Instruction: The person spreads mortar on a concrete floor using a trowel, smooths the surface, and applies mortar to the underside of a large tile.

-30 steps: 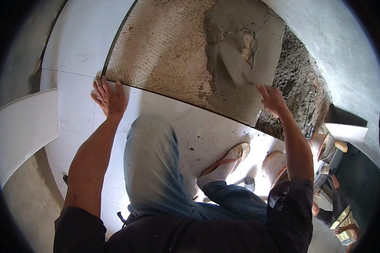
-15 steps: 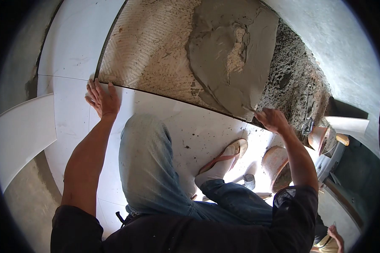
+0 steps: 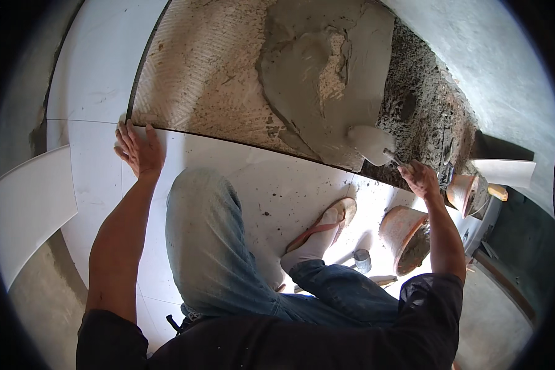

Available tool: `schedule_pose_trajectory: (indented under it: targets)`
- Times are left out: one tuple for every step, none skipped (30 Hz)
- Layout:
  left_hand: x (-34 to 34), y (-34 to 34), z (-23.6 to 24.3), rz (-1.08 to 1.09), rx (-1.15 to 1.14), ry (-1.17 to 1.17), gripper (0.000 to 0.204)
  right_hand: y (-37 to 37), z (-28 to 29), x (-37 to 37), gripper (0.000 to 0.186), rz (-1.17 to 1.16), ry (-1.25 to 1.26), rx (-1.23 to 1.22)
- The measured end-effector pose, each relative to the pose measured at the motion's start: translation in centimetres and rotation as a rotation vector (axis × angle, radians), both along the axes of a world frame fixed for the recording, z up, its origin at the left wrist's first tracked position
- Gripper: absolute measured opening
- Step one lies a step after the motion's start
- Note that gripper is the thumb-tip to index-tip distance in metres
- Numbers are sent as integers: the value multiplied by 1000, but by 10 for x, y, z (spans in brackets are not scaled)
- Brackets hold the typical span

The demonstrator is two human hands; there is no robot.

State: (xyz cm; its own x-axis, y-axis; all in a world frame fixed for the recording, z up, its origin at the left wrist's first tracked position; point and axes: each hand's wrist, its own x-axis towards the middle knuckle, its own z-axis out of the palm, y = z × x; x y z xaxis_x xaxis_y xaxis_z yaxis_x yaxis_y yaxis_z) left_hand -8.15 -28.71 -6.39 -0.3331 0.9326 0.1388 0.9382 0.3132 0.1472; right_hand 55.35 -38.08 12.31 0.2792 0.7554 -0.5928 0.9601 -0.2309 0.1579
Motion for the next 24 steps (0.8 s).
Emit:
schedule_pose_trajectory:
  targets:
    - [-2, -1, 1, 4, -3, 2, 64, 1, 0, -3, 62, 30, 18, -24]
    - [0, 1, 1, 3, -13, 3, 64, -1, 0, -12, 62, 29, 14, -27]
    - [1, 2, 2, 5, -18, 4, 64, -2, -3, -29, 62, 27, 64, -37]
    - [1, 0, 2, 7, -17, 2, 64, -3, -6, -44, 61, 25, 114, -47]
    - [-1, -2, 2, 5, -11, 9, 64, -2, -10, -58, 62, 65, 100, -65]
    - [-2, -2, 2, 3, -2, 17, 64, -1, -16, -66, 62, 104, 87, -80]
    - [-1, 0, 2, 6, 10, 16, 64, -2, -23, -66, 65, 187, 107, -14]
    - [0, 0, 3, 12, 5, 31, 63, 0, -27, -63, 65, 191, 110, -9]
    - [1, 0, 4, 17, 0, 46, 62, 3, -29, -55, 67, 119, 87, -30]
    - [3, 2, 3, 22, 5, 49, 62, 7, -30, -50, 68, 47, 64, -50]
    - [3, 3, 2, 16, 9, 37, 62, 12, -27, -51, 71, -22, 17, 19]
    - [3, 3, 2, 11, 13, 24, 62, 17, -26, -49, 71, -16, 27, 18]
    - [0, 0, 3, 2, 3, 16, 63, 21, -26, -46, 71, -25, 45, 60]
    - [2, 1, 5, 2, 8, 13, 63, 26, -23, -43, 71, -38, 50, 108]
    - [3, 1, 8, 14, -15, -5, 63, 30, -24, -46, 68, -20, 40, 47]
    - [3, 1, 10, 25, -39, -22, 63, 36, -26, -50, 68, -20, 39, 52]
    - [3, -2, 9, 27, -36, -24, 63, 46, -27, -64, 66, 81, 86, 2]
    - [2, -2, 10, 27, -39, -17, 63, 58, -30, -76, 65, 182, 134, -41]
    - [1, -2, 10, 28, -42, -10, 63, 74, -36, -82, 63, 200, 123, -65]
    - [2, 1, 13, 26, -29, -9, 63, 88, -51, -73, 64, 163, 100, 4]
    - [5, 4, 15, 10, -27, -22, 63, 105, -68, -60, 65, 123, 79, 71]
    - [9, 2, 17, -8, -32, -33, 63, 131, -74, -50, 67, 28, 69, 117]
    - [7, 2, 13, -5, -46, -11, 63, 157, -76, -42, 69, -70, 55, 168]
    - [6, 2, 12, -12, -33, -14, 63, 180, -66, -39, 69, -48, 84, 189]
